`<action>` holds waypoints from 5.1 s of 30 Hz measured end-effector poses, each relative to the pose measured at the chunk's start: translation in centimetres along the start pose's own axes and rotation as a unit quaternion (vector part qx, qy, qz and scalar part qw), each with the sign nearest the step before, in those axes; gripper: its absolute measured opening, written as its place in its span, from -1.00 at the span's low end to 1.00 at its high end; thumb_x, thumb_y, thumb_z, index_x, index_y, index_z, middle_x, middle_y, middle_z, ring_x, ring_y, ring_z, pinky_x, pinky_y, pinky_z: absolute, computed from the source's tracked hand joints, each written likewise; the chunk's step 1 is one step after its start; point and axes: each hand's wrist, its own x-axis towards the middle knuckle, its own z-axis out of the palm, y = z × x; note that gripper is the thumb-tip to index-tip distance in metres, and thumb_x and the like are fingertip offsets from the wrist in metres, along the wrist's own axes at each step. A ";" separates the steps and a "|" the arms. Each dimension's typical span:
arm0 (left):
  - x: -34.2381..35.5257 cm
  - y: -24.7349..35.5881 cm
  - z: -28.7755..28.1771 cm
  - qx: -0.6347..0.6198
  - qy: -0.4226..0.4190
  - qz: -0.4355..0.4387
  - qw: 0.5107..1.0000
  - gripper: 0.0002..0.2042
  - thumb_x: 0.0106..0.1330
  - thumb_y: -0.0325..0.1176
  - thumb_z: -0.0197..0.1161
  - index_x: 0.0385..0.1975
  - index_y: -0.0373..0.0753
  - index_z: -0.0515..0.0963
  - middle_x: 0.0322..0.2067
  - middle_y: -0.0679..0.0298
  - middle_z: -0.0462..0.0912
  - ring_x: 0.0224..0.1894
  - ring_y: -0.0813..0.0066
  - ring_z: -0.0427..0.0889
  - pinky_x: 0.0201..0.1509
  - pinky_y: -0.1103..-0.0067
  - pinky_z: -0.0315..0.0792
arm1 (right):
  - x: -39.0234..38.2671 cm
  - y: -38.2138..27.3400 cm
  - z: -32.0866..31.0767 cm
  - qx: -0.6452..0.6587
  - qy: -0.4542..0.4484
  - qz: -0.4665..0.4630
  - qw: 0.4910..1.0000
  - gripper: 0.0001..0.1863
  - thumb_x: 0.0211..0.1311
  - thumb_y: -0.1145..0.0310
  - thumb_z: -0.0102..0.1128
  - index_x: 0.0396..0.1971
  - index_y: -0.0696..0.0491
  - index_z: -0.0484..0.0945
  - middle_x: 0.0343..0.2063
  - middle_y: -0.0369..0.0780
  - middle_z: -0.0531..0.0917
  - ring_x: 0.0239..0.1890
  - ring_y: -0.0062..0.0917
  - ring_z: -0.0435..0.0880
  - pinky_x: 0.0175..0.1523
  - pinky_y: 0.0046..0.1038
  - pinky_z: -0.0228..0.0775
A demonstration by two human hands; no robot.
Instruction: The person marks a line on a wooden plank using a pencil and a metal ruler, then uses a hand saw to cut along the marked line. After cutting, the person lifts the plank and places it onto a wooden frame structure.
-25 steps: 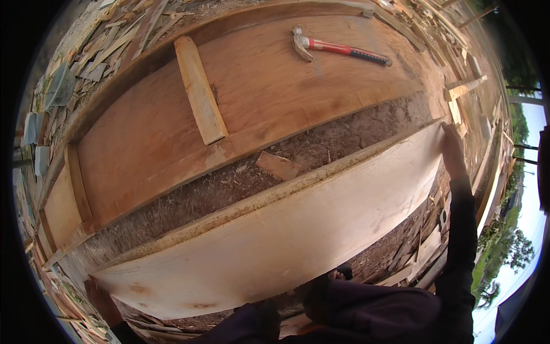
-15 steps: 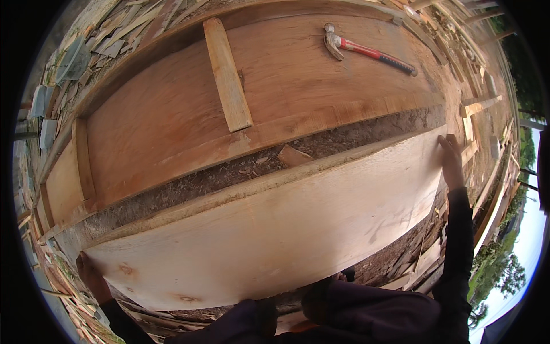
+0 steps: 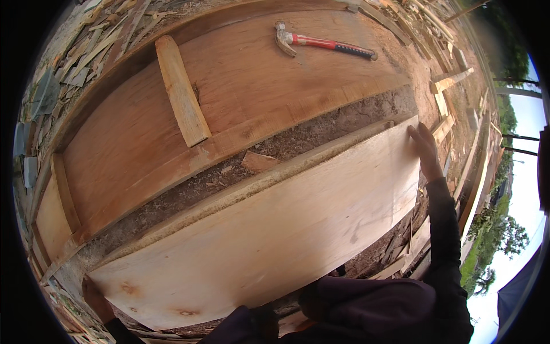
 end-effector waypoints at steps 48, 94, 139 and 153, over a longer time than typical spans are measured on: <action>-3.3 6.2 1.7 -0.069 -0.001 -0.050 0.996 -0.57 0.58 -0.19 0.10 0.14 -0.48 0.56 -0.06 0.13 0.70 -0.02 0.46 0.61 0.13 0.54 0.45 | 7.3 7.8 -4.9 -0.006 -0.027 0.041 0.999 -0.25 0.46 -0.02 0.19 0.42 0.20 0.33 0.44 -0.11 0.30 0.50 -0.39 0.18 0.55 -0.31 -0.14; -0.3 -0.9 -0.6 0.113 -0.063 0.142 0.981 -0.58 0.62 -0.25 0.01 0.23 -0.50 0.44 0.15 0.00 0.53 0.14 0.21 0.54 0.26 0.37 0.42 | 1.6 1.8 -0.3 0.048 -0.018 0.024 0.998 -0.55 0.46 0.13 0.19 0.12 0.19 0.60 -0.24 -0.34 0.66 -0.23 -0.71 0.57 -0.11 -0.62 0.40; 4.7 6.0 1.2 -0.394 -0.328 -0.128 0.849 -0.50 0.57 -0.34 0.03 0.47 -0.25 0.24 0.34 0.21 0.47 0.37 0.32 0.44 0.45 0.38 0.31 | 11.4 6.0 -4.6 0.204 -0.218 0.086 0.951 -0.41 0.47 0.38 0.10 0.42 0.27 0.27 0.26 -0.13 0.53 0.21 -0.47 0.57 0.31 -0.41 0.39; 4.9 1.9 0.5 -0.358 -0.193 -0.037 0.913 -0.48 0.44 -0.45 0.13 0.40 -0.37 0.33 0.33 0.16 0.47 0.35 0.36 0.44 0.48 0.44 0.25 | 8.9 3.9 -1.3 0.160 -0.018 0.076 0.984 -0.35 0.45 0.19 0.14 0.43 0.18 0.29 0.22 -0.21 0.54 0.14 -0.55 0.57 0.16 -0.54 0.40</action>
